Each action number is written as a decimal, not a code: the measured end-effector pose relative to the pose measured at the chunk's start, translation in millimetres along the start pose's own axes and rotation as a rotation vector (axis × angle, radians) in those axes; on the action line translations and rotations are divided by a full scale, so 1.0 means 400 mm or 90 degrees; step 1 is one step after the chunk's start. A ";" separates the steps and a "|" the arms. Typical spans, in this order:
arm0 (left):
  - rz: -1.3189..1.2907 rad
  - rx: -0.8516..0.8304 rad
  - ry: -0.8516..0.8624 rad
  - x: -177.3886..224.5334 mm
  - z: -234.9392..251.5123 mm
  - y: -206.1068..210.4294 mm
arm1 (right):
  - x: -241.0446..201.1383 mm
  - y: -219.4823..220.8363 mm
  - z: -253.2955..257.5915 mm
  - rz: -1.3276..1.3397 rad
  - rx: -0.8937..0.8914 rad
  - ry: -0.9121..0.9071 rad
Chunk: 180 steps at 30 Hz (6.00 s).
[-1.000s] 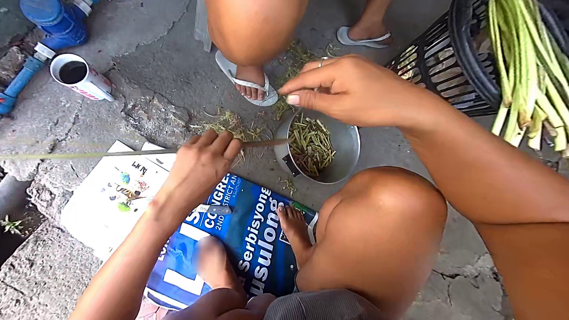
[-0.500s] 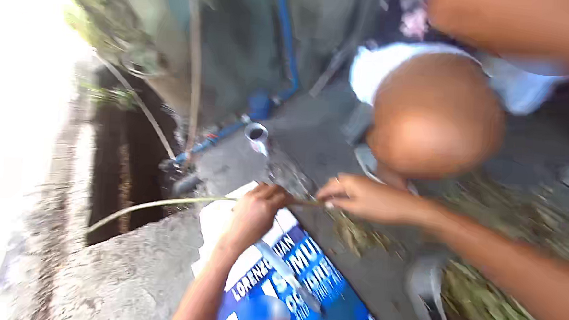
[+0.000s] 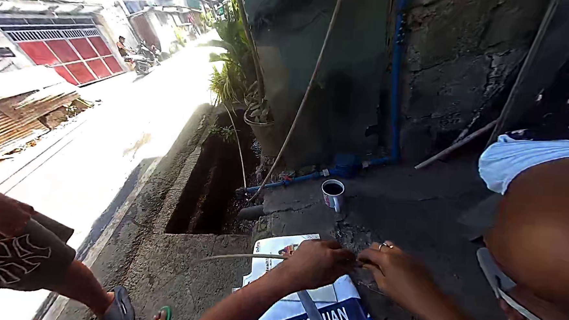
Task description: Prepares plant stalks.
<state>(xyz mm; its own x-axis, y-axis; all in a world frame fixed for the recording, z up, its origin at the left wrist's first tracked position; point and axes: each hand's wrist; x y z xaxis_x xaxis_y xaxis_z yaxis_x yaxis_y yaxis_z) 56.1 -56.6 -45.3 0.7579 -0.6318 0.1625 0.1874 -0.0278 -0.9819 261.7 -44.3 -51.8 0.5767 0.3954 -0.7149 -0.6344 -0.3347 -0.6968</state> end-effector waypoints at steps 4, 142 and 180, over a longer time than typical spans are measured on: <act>0.035 0.002 0.006 0.041 0.045 -0.048 | -0.020 -0.023 -0.035 0.020 0.137 -0.035; 0.002 0.379 -0.137 -0.041 -0.200 0.166 | 0.018 0.348 -0.077 1.333 0.009 0.191; -0.732 0.427 -0.379 -0.180 -0.258 -0.030 | 0.224 0.584 -0.119 1.072 0.119 0.592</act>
<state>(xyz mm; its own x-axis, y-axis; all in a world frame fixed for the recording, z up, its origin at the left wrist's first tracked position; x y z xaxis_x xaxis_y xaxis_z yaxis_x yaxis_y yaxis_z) -65.2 -90.8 -55.3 0.1017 -0.0985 0.9899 0.9804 0.1789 -0.0829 189.7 -127.5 -281.3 -0.5809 -0.7165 -0.3862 -0.7464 0.2796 0.6039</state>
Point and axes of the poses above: each hand's wrist, its own z-axis towards the middle knuckle, its own y-axis out of the palm, x = y × z, and after that the axes turned 15 degrees about z, right-handed
